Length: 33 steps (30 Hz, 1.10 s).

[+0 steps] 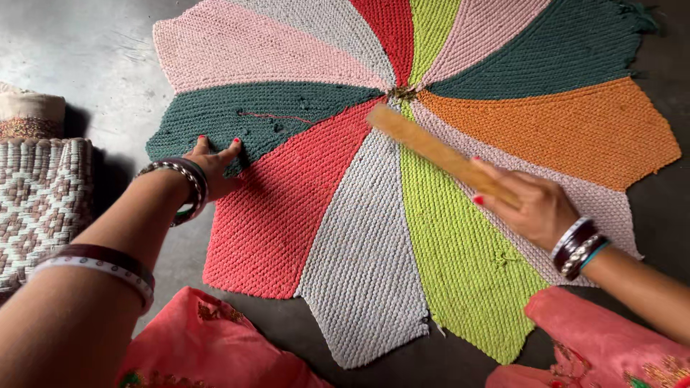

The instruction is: The person uses a wooden brush to repeatedly stroke the surface of a multi-colored, star-shaped knitted rug. They systematically move the brush across different colored segments of the rug, holding it down with their left hand while brushing with their right.

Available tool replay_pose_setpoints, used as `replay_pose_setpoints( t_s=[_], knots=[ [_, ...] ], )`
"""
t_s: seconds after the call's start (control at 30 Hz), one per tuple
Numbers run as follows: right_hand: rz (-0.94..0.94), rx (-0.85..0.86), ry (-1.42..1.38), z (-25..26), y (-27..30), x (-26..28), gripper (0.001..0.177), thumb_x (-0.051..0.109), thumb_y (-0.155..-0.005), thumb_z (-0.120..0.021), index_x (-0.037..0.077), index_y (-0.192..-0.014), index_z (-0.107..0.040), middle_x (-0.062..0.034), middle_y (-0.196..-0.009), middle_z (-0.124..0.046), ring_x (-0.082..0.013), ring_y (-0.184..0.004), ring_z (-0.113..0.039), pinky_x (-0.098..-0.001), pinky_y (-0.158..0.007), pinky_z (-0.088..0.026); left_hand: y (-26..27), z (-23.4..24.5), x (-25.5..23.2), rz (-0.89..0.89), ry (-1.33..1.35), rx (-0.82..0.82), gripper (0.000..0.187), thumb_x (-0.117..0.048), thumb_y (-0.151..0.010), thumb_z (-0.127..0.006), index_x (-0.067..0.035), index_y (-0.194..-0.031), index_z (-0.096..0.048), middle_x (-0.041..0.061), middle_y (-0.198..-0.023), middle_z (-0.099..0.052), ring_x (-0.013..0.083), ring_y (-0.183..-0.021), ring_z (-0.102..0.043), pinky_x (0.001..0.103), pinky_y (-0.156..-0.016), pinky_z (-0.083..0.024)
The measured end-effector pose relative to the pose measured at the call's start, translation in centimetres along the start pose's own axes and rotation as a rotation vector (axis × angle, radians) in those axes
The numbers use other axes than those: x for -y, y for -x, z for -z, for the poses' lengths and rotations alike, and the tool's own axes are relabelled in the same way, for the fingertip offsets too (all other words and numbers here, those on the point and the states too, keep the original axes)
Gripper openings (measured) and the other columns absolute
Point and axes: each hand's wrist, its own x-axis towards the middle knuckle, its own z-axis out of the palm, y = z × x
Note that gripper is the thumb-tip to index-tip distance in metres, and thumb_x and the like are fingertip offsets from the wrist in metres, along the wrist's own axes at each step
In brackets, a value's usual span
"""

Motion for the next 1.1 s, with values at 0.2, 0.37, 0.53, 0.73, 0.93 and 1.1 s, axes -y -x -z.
replay_pose_setpoints(
  t_s=[0.2,0.37,0.53,0.73,0.93,1.1],
  knots=[
    [0.428,0.301,0.008,-2.0,5.7,6.8,0.049,0.03,-0.095,-0.061,0.01,-0.14,-0.06,-0.003,-0.07,-0.061,-0.0143,-0.045,-0.055,-0.0284,-0.032,-0.045,1.4,0.2,-0.7,-0.023,-0.018,-0.013,0.124,-0.079,-0.069,-0.074,-0.042,-0.163,-0.002,0.029,-0.167,0.004,0.0473,-0.154,-0.014,0.056,-0.122,-0.029],
    [0.308,0.25,-0.128,-1.2,3.5,11.2,0.052,0.027,-0.096,-0.06,0.012,-0.146,-0.054,-0.0068,-0.076,-0.066,-0.0163,-0.051,-0.059,-0.0328,-0.042,-0.049,1.0,0.1,-1.3,0.002,-0.038,-0.055,0.132,-0.076,-0.064,-0.083,-0.039,-0.163,-0.003,0.03,-0.166,-0.002,0.0491,-0.151,-0.022,0.057,-0.119,-0.033],
    [-0.423,-0.128,-0.197,0.4,-1.7,9.4,0.057,0.024,-0.096,-0.058,0.014,-0.152,-0.049,-0.0107,-0.082,-0.071,-0.0183,-0.056,-0.063,-0.0372,-0.051,-0.052,-0.9,-3.8,-6.3,-0.051,-0.017,-0.557,0.021,-0.02,-0.108,-0.056,-0.018,-0.127,-0.065,0.017,-0.14,-0.058,0.0342,-0.127,-0.063,0.048,-0.103,-0.054],
    [-0.529,0.159,-0.058,-4.5,1.2,8.6,0.063,0.022,-0.099,-0.058,0.025,-0.16,-0.044,-0.0116,-0.087,-0.068,-0.0279,-0.061,-0.065,-0.0384,-0.051,-0.058,3.8,-9.8,-20.4,-0.328,0.277,-1.001,0.058,-0.034,-0.098,-0.044,-0.019,-0.154,-0.039,0.016,-0.16,-0.034,0.0364,-0.146,-0.032,0.055,-0.117,-0.02],
    [-0.68,-0.212,0.102,-0.8,6.1,2.8,0.053,0.023,-0.099,-0.059,0.024,-0.151,-0.051,-0.0198,-0.102,-0.07,-0.0392,-0.087,-0.068,-0.0501,-0.072,-0.055,6.1,-7.8,-20.5,-0.316,0.372,-0.888,0.06,-0.038,-0.1,-0.042,-0.021,-0.157,-0.035,0.013,-0.165,-0.027,0.0351,-0.151,-0.024,0.053,-0.121,-0.013],
    [-1.025,-0.225,0.019,-0.5,4.4,4.8,0.049,0.028,-0.104,-0.056,0.026,-0.153,-0.047,-0.0191,-0.114,-0.07,-0.0388,-0.092,-0.07,-0.0501,-0.071,-0.055,5.9,-7.8,-20.6,-0.302,0.341,-0.901,0.06,-0.039,-0.1,-0.041,-0.022,-0.158,-0.034,0.012,-0.165,-0.026,0.0339,-0.151,-0.024,0.052,-0.122,-0.012]
  ],
)
